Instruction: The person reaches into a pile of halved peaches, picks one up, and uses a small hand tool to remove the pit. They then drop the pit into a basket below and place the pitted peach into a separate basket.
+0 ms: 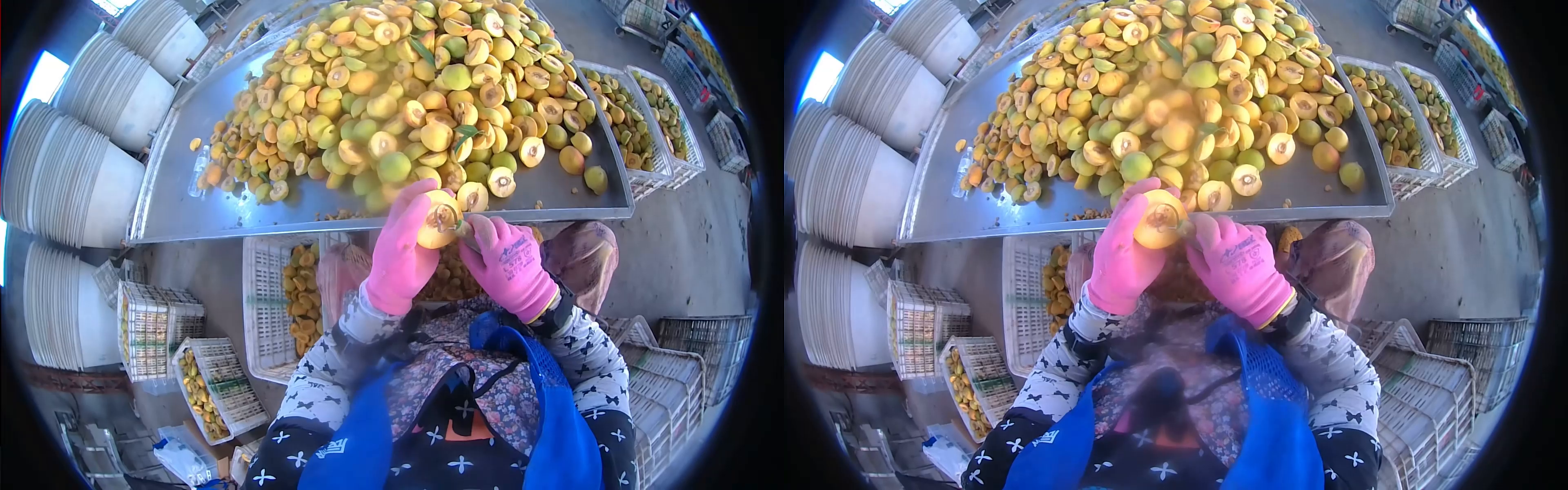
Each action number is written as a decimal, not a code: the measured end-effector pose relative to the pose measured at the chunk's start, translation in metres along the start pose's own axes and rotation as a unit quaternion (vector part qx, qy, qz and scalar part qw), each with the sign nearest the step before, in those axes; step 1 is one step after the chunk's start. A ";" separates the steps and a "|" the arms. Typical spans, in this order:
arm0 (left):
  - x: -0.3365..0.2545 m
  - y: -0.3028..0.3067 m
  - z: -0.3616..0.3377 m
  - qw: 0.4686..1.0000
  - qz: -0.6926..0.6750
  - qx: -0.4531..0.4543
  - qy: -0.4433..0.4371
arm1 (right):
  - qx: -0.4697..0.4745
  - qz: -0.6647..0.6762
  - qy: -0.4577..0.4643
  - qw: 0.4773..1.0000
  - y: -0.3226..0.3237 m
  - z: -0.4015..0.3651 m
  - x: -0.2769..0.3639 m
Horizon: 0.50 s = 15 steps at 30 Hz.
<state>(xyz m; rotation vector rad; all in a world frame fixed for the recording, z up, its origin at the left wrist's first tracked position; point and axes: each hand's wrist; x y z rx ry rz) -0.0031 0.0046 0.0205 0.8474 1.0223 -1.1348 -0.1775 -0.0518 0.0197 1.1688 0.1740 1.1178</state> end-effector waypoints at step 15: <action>0.004 -0.016 -0.011 0.920 -0.324 -0.156 0.158 | 0.061 0.172 -0.086 0.979 -0.036 -0.022 0.026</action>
Point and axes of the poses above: each hand's wrist, its own z-axis towards the middle knuckle, its own y-axis out of the back of the hand, x = y × z, and after that the axes turned 1 degree about z, right-handed
